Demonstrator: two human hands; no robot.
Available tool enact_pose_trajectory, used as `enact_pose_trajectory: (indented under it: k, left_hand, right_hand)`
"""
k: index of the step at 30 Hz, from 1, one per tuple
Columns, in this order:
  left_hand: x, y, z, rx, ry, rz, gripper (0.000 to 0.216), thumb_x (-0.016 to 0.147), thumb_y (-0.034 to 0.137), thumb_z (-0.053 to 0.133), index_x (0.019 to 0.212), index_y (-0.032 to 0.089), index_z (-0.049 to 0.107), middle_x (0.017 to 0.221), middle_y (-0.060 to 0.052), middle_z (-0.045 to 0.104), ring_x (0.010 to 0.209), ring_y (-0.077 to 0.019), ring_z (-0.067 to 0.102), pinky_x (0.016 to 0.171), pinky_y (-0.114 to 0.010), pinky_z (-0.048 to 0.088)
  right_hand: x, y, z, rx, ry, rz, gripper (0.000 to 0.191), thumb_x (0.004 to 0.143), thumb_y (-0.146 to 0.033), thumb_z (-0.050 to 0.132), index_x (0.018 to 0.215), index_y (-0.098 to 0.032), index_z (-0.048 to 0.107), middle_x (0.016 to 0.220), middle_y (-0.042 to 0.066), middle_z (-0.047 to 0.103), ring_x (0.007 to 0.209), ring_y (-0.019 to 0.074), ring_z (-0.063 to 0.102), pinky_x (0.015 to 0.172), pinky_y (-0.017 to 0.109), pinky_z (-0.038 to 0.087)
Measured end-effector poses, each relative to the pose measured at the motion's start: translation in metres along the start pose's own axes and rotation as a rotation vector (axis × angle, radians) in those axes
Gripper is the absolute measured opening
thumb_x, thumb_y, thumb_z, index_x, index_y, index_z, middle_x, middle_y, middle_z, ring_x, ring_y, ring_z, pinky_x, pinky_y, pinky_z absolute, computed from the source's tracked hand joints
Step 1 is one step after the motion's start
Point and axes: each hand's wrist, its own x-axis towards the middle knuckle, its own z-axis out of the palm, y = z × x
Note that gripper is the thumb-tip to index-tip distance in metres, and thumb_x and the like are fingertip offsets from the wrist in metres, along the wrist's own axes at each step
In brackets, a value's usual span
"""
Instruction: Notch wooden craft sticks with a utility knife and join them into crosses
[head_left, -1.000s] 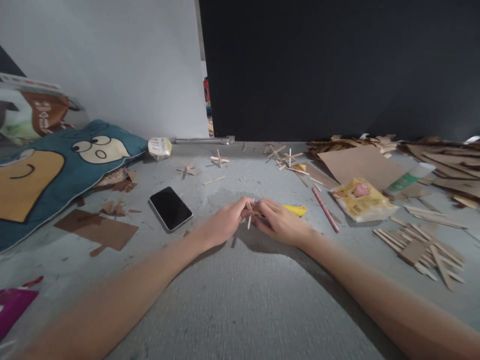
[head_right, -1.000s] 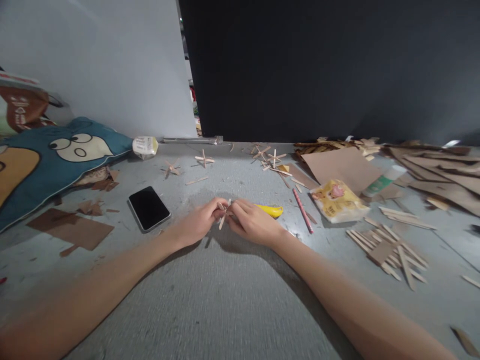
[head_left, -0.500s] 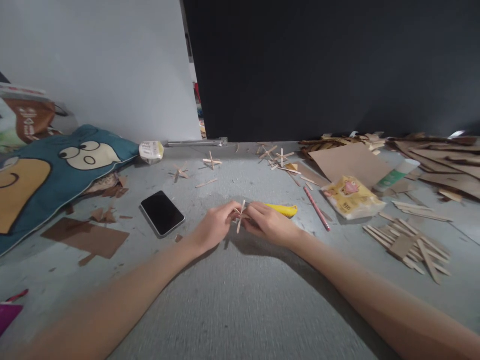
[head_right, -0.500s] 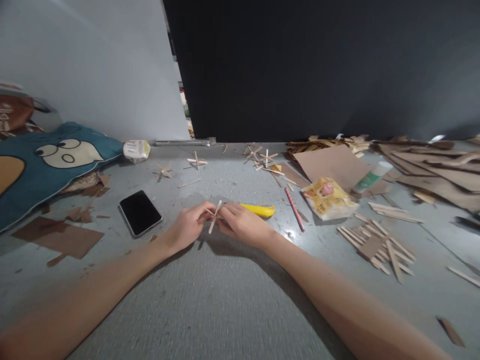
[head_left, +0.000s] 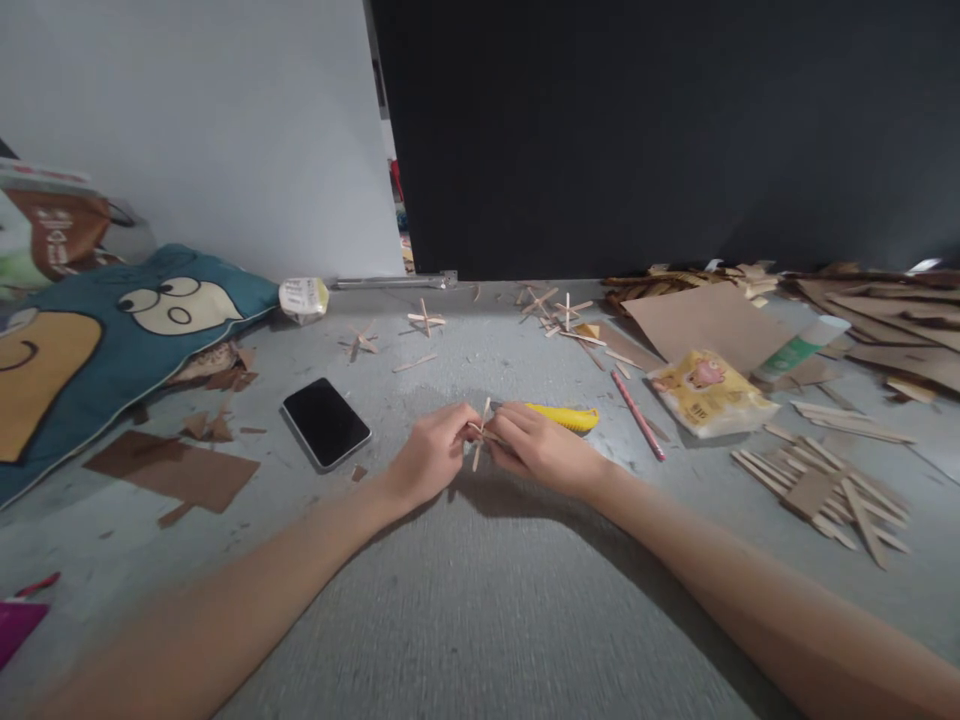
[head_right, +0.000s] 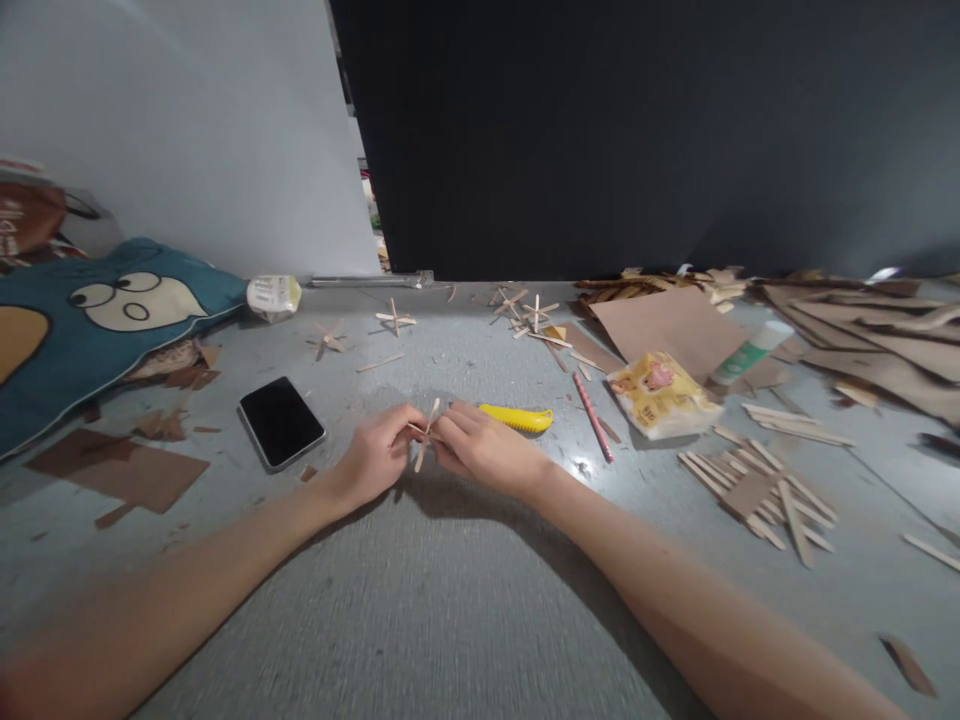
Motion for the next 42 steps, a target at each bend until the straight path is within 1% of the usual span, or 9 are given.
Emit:
enact_pose_trajectory:
  k: [4, 10, 16, 21, 25, 29, 31, 36, 42]
  left_hand:
    - [0.000, 0.001, 0.001, -0.006, 0.022, 0.037, 0.028, 0.081, -0.005, 0.045, 0.088, 0.021, 0.055, 0.076, 0.001, 0.061, 0.069, -0.0127, 0.061, 0.064, -0.023, 0.047]
    - [-0.001, 0.001, 0.004, 0.007, 0.045, 0.030, 0.035, 0.074, -0.009, 0.042, 0.088, 0.021, 0.054, 0.075, 0.002, 0.061, 0.069, -0.0124, 0.060, 0.065, -0.022, 0.046]
    - [-0.001, 0.004, 0.004, 0.020, 0.053, 0.043, 0.037, 0.072, -0.010, 0.041, 0.087, 0.021, 0.054, 0.075, 0.002, 0.060, 0.069, -0.0127, 0.060, 0.065, -0.022, 0.046]
    - [0.000, 0.006, 0.002, 0.033, 0.063, 0.066, 0.034, 0.075, -0.010, 0.043, 0.086, 0.020, 0.055, 0.073, 0.002, 0.061, 0.068, -0.0125, 0.058, 0.065, -0.022, 0.045]
    - [0.001, 0.007, 0.001, 0.013, 0.046, 0.074, 0.030, 0.080, -0.008, 0.044, 0.087, 0.020, 0.056, 0.074, 0.001, 0.061, 0.067, -0.0121, 0.058, 0.064, -0.022, 0.045]
    - [0.000, 0.008, 0.001, 0.003, 0.062, 0.076, 0.028, 0.084, -0.006, 0.044, 0.088, 0.020, 0.055, 0.074, 0.001, 0.060, 0.066, -0.0116, 0.057, 0.064, -0.022, 0.045]
    - [0.000, 0.009, 0.001, 0.016, 0.081, 0.111, 0.027, 0.088, -0.004, 0.043, 0.088, 0.020, 0.055, 0.074, 0.001, 0.058, 0.067, -0.0121, 0.056, 0.064, -0.023, 0.046]
    - [-0.002, 0.011, 0.001, 0.000, 0.104, 0.224, 0.020, 0.097, 0.003, 0.045, 0.094, 0.020, 0.055, 0.078, -0.001, 0.059, 0.072, -0.0134, 0.056, 0.068, -0.025, 0.049]
    - [0.000, 0.011, 0.000, -0.078, 0.093, 0.211, 0.023, 0.100, 0.005, 0.040, 0.102, 0.020, 0.058, 0.083, -0.003, 0.062, 0.076, -0.0138, 0.059, 0.069, -0.025, 0.050]
  right_hand:
    - [-0.001, -0.001, 0.001, 0.000, 0.006, -0.002, 0.020, 0.103, -0.015, 0.040, 0.090, -0.022, 0.055, 0.079, 0.003, 0.060, 0.077, 0.0202, 0.058, 0.069, 0.033, 0.049]
    - [0.000, -0.001, 0.001, 0.053, 0.002, 0.014, 0.021, 0.102, -0.015, 0.041, 0.090, -0.023, 0.055, 0.079, 0.004, 0.061, 0.078, 0.0204, 0.058, 0.069, 0.033, 0.048]
    - [0.000, -0.001, 0.000, 0.072, -0.011, 0.031, 0.022, 0.102, -0.016, 0.042, 0.089, -0.025, 0.057, 0.077, 0.003, 0.060, 0.076, 0.0211, 0.058, 0.069, 0.034, 0.047]
    - [0.001, -0.002, -0.002, 0.060, -0.008, -0.002, 0.022, 0.104, -0.017, 0.042, 0.089, -0.023, 0.056, 0.078, 0.004, 0.060, 0.076, 0.0202, 0.056, 0.068, 0.033, 0.045]
    - [0.001, -0.003, -0.004, 0.067, -0.015, 0.001, 0.025, 0.104, -0.017, 0.041, 0.086, -0.024, 0.055, 0.078, 0.003, 0.060, 0.076, 0.0199, 0.055, 0.068, 0.032, 0.046]
    - [0.002, -0.004, -0.004, 0.020, 0.032, -0.021, 0.024, 0.104, -0.015, 0.039, 0.086, -0.024, 0.052, 0.076, 0.002, 0.057, 0.074, 0.0187, 0.054, 0.067, 0.031, 0.046]
    - [0.001, -0.004, -0.004, 0.001, 0.050, -0.052, 0.022, 0.104, -0.014, 0.040, 0.088, -0.023, 0.051, 0.076, 0.002, 0.056, 0.074, 0.0185, 0.053, 0.066, 0.031, 0.046]
    - [-0.001, -0.003, -0.005, -0.020, 0.057, -0.127, 0.016, 0.103, -0.018, 0.041, 0.092, -0.021, 0.052, 0.080, 0.005, 0.057, 0.078, 0.0207, 0.054, 0.069, 0.034, 0.048]
    - [-0.004, -0.001, -0.004, -0.007, 0.108, -0.107, 0.019, 0.103, -0.014, 0.040, 0.091, -0.022, 0.052, 0.078, 0.003, 0.056, 0.075, 0.0194, 0.054, 0.068, 0.034, 0.048]
